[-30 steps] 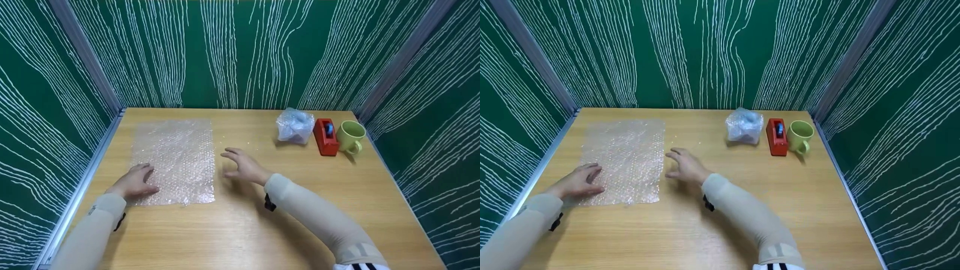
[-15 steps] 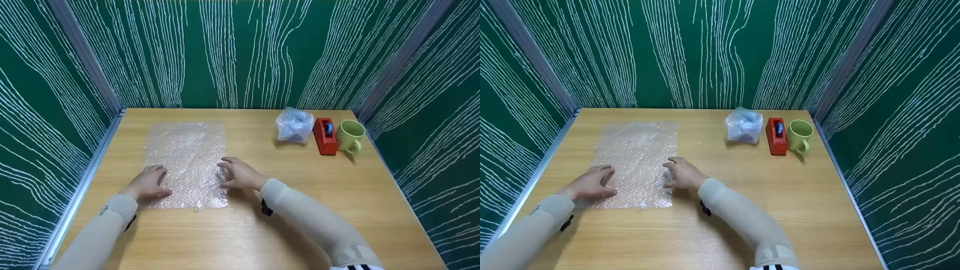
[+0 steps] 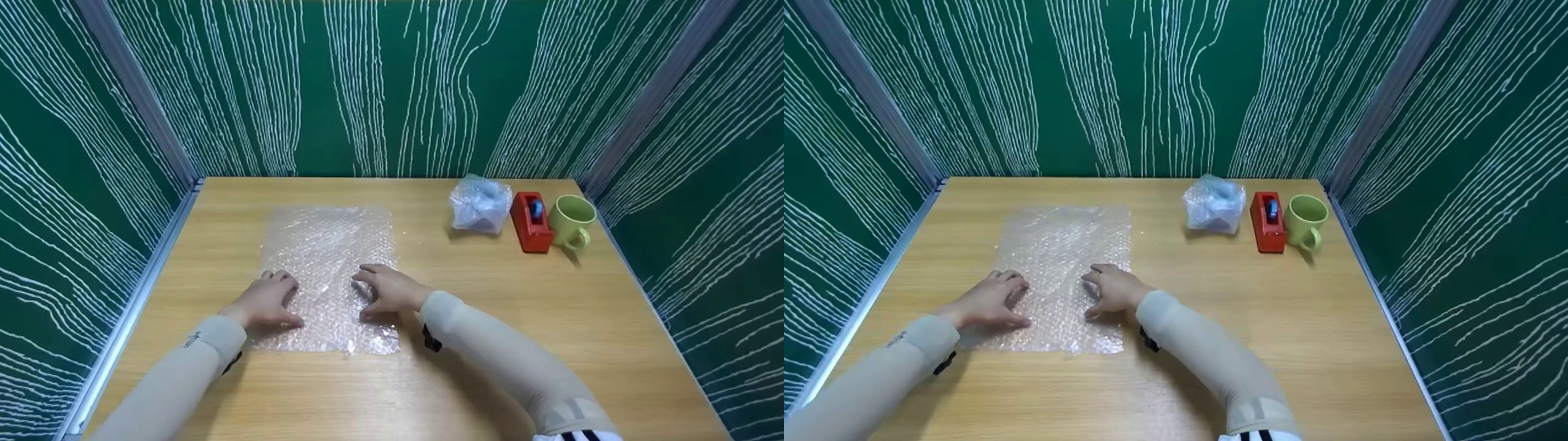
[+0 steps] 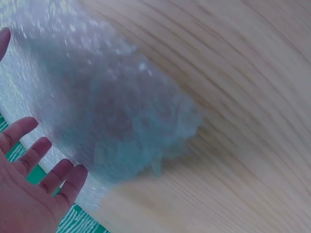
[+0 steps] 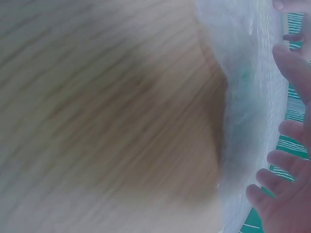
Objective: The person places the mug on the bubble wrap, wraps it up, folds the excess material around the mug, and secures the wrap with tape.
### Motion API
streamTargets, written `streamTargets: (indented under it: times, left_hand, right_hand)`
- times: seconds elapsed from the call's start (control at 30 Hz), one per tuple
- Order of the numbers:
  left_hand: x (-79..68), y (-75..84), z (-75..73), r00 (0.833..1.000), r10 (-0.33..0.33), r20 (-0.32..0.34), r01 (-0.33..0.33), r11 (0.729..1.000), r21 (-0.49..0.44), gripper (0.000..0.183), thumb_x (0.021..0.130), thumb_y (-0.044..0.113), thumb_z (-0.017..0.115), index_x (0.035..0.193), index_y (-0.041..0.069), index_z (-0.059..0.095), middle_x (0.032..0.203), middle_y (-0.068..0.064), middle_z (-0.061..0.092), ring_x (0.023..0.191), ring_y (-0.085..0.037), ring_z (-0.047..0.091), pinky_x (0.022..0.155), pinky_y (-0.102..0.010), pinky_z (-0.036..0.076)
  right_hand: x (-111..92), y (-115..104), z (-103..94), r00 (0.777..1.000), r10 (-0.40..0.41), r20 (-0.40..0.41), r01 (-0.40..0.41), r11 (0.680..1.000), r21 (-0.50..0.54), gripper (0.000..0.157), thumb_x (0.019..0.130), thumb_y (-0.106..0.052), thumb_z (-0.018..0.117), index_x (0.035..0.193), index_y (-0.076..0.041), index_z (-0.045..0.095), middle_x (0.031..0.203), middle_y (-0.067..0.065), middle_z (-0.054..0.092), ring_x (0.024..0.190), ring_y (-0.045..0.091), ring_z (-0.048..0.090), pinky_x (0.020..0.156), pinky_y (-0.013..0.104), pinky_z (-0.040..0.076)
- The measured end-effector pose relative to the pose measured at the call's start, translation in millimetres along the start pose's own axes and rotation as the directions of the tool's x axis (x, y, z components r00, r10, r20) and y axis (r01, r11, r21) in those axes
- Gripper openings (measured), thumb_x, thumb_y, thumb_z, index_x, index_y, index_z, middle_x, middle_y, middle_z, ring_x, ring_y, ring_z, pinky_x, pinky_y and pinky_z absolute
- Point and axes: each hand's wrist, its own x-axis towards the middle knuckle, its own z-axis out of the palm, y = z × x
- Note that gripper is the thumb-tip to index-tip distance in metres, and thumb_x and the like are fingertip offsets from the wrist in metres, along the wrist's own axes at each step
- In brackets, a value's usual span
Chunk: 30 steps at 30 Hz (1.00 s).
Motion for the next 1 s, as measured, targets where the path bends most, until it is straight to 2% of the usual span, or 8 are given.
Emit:
streamTargets:
  times: [0.1, 0.23, 0.4, 0.67, 0.77, 1.0]
  left_hand:
    - [4.6, 3.9, 1.9, 0.999, 0.036, 0.002, -0.036, 0.999, -0.019, 0.08, 0.078, 0.046, 0.093, 0.139, 0.003, 0.063, 0.145, -0.022, 0.059, 0.134, -0.048, 0.052, 0.119, -0.066, 0.043]
    - [10.8, 6.3, 1.6, 0.998, 0.054, 0.024, -0.053, 0.996, -0.065, 0.079, 0.077, 0.043, 0.094, 0.14, 0.005, 0.065, 0.145, -0.017, 0.061, 0.135, -0.043, 0.052, 0.12, -0.062, 0.045]
    - [20.1, 7.7, -1.6, 0.999, 0.042, 0.026, -0.038, 0.989, -0.144, 0.082, 0.082, 0.041, 0.093, 0.147, 0.002, 0.061, 0.152, -0.022, 0.057, 0.145, -0.047, 0.048, 0.126, -0.062, 0.04]
    - [38.3, 8.4, -2.0, 0.998, 0.019, -0.063, -0.029, 0.986, -0.166, 0.078, 0.087, 0.036, 0.091, 0.149, -0.001, 0.059, 0.156, -0.025, 0.054, 0.15, -0.048, 0.046, 0.129, -0.061, 0.037]
    - [43.2, 9.0, -0.7, 0.998, 0.011, -0.056, -0.021, 0.982, -0.186, 0.081, 0.087, 0.034, 0.091, 0.152, -0.001, 0.056, 0.161, -0.025, 0.05, 0.154, -0.049, 0.042, 0.131, -0.06, 0.033]
    - [56.4, 10.4, 5.8, 0.999, 0.018, -0.046, -0.025, 0.986, -0.162, 0.089, 0.084, 0.037, 0.092, 0.155, -0.002, 0.053, 0.165, -0.03, 0.044, 0.158, -0.051, 0.036, 0.133, -0.06, 0.028]
  right_hand:
    - [-2, 4, 0.3, 1.0, 0.009, 0.018, -0.009, 1.0, -0.007, 0.093, 0.085, -0.047, 0.092, 0.16, -0.01, 0.052, 0.172, 0.024, 0.04, 0.158, 0.044, 0.039, 0.132, 0.053, 0.035]
    - [-6, 11, 0.3, 0.999, 0.025, 0.039, -0.023, 0.999, -0.031, 0.093, 0.084, -0.05, 0.092, 0.159, -0.011, 0.054, 0.171, 0.022, 0.042, 0.158, 0.045, 0.04, 0.132, 0.055, 0.035]
    - [-14, 19, -1.3, 0.998, 0.04, 0.043, -0.037, 0.998, -0.053, 0.089, 0.081, -0.051, 0.094, 0.154, -0.013, 0.059, 0.168, 0.021, 0.047, 0.156, 0.046, 0.042, 0.129, 0.058, 0.038]
    - [-34, 27, -2.8, 0.999, 0.025, 0.022, -0.024, 0.998, -0.051, 0.089, 0.076, -0.048, 0.097, 0.15, -0.013, 0.063, 0.163, 0.019, 0.052, 0.15, 0.043, 0.048, 0.126, 0.058, 0.042]
    - [-42, 30, -3.1, 0.999, 0.021, 0.025, -0.02, 0.998, -0.054, 0.089, 0.075, -0.047, 0.098, 0.15, -0.014, 0.063, 0.163, 0.018, 0.052, 0.149, 0.043, 0.049, 0.125, 0.059, 0.043]
    - [-60, 35, -3.6, 1.0, 0.008, 0.023, -0.007, 0.998, -0.065, 0.092, 0.073, -0.048, 0.099, 0.15, -0.014, 0.062, 0.162, 0.018, 0.052, 0.147, 0.044, 0.05, 0.124, 0.061, 0.043]
